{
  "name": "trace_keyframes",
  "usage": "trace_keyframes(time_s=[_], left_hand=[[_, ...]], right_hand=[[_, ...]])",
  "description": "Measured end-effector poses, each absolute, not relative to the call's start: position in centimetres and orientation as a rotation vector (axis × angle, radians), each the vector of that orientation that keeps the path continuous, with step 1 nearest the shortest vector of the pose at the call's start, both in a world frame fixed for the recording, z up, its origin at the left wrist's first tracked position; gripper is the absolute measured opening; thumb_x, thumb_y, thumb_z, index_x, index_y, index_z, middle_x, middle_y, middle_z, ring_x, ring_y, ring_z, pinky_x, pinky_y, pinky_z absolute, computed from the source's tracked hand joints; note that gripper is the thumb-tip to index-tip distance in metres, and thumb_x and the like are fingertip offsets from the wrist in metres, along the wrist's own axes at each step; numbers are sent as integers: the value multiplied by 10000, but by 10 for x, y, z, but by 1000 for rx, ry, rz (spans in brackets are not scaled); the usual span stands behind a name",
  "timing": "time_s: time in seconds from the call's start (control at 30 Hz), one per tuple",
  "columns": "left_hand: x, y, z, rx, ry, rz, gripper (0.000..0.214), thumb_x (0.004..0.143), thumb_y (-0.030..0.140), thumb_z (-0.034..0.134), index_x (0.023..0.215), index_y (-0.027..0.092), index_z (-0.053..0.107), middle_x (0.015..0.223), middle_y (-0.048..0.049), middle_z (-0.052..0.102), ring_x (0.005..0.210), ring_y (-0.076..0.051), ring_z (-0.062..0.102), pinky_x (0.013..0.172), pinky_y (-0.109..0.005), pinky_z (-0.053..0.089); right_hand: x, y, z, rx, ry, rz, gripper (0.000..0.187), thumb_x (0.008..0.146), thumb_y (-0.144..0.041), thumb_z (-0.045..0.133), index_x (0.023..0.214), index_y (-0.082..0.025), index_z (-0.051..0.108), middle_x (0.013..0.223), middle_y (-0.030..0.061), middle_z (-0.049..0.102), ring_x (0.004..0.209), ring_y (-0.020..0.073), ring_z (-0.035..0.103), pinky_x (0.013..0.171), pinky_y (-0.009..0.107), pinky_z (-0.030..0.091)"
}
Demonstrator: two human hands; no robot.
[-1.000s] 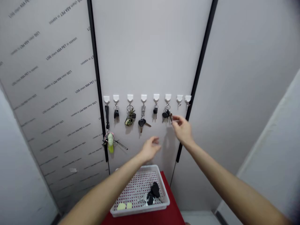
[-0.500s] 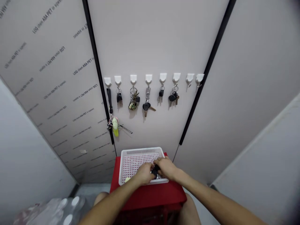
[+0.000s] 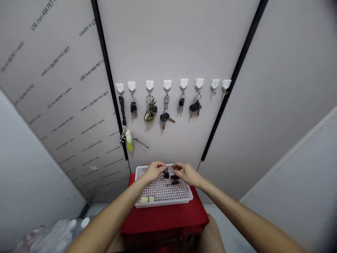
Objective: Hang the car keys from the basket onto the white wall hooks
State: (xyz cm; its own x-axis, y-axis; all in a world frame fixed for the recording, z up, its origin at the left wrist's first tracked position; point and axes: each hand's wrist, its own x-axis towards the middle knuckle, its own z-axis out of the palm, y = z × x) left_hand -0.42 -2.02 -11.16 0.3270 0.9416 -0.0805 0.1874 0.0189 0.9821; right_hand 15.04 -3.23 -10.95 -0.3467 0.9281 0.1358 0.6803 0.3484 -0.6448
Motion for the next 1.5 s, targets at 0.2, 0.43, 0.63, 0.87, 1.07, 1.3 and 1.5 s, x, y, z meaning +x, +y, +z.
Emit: trace_keyframes(time_s=[0.2,0.43,0.63,0.87,1.07,1.3,1.5], left_hand=[[-2,-21,-88,1294,884,872,96,582,212,462,589,118,475,476,53,435,424,-33,368,452,-162,289],[2,-21,-80,1329,858,972,58,594,171,458,614,119,476,496,49,446,440,-34,377,464,-164,297],[8,-17,-75,1388,907,1068,116,554,82,474,663,119,488,583,29,470,549,-54,430,551,-181,351],[20,-17,-71,1438,933,1193,168,563,81,469,726,123,472,652,3,500,590,-70,459,608,-214,379],[32,-17,-59,1611,975,1300,218,564,83,472,775,129,498,700,-14,524,644,-85,468,641,-210,382],[31,-22,-42,1976,949,1238,128,594,78,396,573,139,506,626,10,473,617,-81,440,611,-196,354],[18,-21,-38,1958,750,1077,95,602,84,388,608,142,463,583,26,455,585,-72,425,583,-186,352]], right_hand=[[141,-34,-99,-1070,-1991,1023,231,663,-246,415,844,-146,518,792,30,570,742,121,499,705,266,369],[140,-34,-94,-1028,-1790,1198,187,625,-267,477,751,-128,486,698,8,539,643,97,489,626,244,379],[143,-36,-82,-1100,-1714,1110,186,607,-275,495,712,-122,478,602,-20,489,553,68,437,558,218,350],[152,-38,-65,-1108,-1616,1078,205,592,-300,502,702,-131,464,558,-32,463,488,49,392,475,191,323],[157,-41,-52,-1175,-1526,960,193,588,-296,498,695,-145,441,567,-35,444,453,40,370,422,176,316],[168,-47,-47,-1091,-1676,1134,177,597,-300,496,646,-139,443,501,-59,393,408,28,355,392,167,284],[176,-54,-40,-1038,-1779,1308,153,607,-271,499,609,-124,455,510,-42,450,477,46,414,500,192,336]])
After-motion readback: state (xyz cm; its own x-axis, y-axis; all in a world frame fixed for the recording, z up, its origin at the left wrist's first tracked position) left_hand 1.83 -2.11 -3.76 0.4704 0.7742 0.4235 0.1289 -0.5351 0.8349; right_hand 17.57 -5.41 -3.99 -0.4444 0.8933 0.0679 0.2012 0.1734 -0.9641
